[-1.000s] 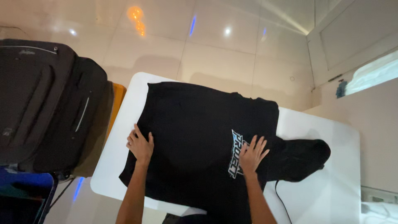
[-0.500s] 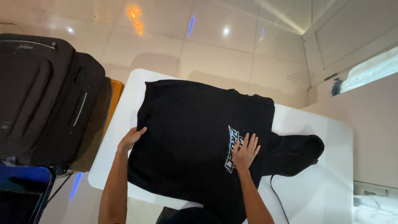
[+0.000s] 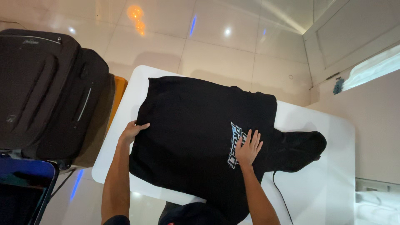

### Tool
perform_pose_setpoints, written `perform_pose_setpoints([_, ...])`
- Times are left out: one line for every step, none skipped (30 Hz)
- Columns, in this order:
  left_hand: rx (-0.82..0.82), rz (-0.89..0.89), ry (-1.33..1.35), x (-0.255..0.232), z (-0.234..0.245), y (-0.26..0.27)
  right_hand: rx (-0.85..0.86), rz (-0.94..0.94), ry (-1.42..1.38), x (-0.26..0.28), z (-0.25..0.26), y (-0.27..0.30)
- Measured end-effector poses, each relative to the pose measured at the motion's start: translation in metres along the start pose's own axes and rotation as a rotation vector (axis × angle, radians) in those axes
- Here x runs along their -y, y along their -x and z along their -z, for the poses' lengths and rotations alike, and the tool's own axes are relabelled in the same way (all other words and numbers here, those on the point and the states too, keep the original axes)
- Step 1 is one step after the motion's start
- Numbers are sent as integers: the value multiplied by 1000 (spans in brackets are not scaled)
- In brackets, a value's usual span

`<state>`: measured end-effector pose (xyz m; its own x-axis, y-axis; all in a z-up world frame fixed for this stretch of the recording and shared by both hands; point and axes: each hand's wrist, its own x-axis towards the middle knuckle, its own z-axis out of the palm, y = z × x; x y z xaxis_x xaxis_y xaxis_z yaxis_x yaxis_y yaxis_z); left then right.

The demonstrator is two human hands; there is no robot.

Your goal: The person folds a pair of black pants on a white table and places them into an open suitcase. They then unfold a black hoodie, smooth it out, and begin folding it on the same table.

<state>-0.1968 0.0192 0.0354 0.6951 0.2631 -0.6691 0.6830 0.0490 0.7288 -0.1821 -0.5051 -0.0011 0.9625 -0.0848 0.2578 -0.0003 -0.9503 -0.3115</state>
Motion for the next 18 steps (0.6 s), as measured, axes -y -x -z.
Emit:
perform_pose_setpoints([27, 48, 0, -3, 0, 4, 11, -4, 12, 0, 0, 0])
perform_pose_setpoints([53, 96, 0, -6, 1, 6, 22, -9, 24, -1, 0, -1])
perform_pose_setpoints([79, 144, -2, -9, 2, 8, 32, -15, 35, 0, 0, -1])
perform_pose_setpoints([113, 153, -20, -12, 4, 8, 20, -9, 32, -1, -1, -2])
perform_pose_setpoints([147, 165, -40, -14, 7, 10, 10, -6, 29, -1, -1, -1])
perform_pose_setpoints([181, 177, -60, -15, 9, 10, -1, -2, 25, -2, -1, 0])
perform_pose_setpoints([185, 168, -43, -17, 8, 9, 1, -8, 20, -2, -2, 0])
perform_pose_setpoints([189, 159, -25, -18, 8, 7, 2, -14, 14, -1, -2, -1])
perform_pose_setpoints([194, 154, -6, -18, 8, 6, 6, -20, 11, -1, -2, 0])
perform_pose_setpoints([190, 144, -1, -17, 8, 4, 8, -17, 20, -2, -2, 0])
perform_pose_setpoints([182, 136, 7, -15, 9, 3, 13, -11, 27, -2, -2, -1])
perform_pose_setpoints([175, 127, 14, -13, 10, 2, 17, -6, 34, -2, -2, 0])
perform_pose_setpoints([174, 84, -13, -10, 10, 0, 24, -13, 29, -3, -2, -1])
perform_pose_setpoints([173, 41, -40, -7, 14, 0, 30, -20, 24, -3, -1, -1])
perform_pose_setpoints([170, -3, -68, -4, 19, 0, 36, -27, 16, -2, -2, -2])
perform_pose_setpoints([123, 11, -181, -2, 24, 0, 42, -32, 12, -2, -1, -2])
perform_pose_setpoints([75, 25, -295, -1, 30, 0, 47, -37, 7, -2, -1, -1])
perform_pose_setpoints([26, 38, -408, 0, 34, -1, 52, -42, 2, -2, -1, -1])
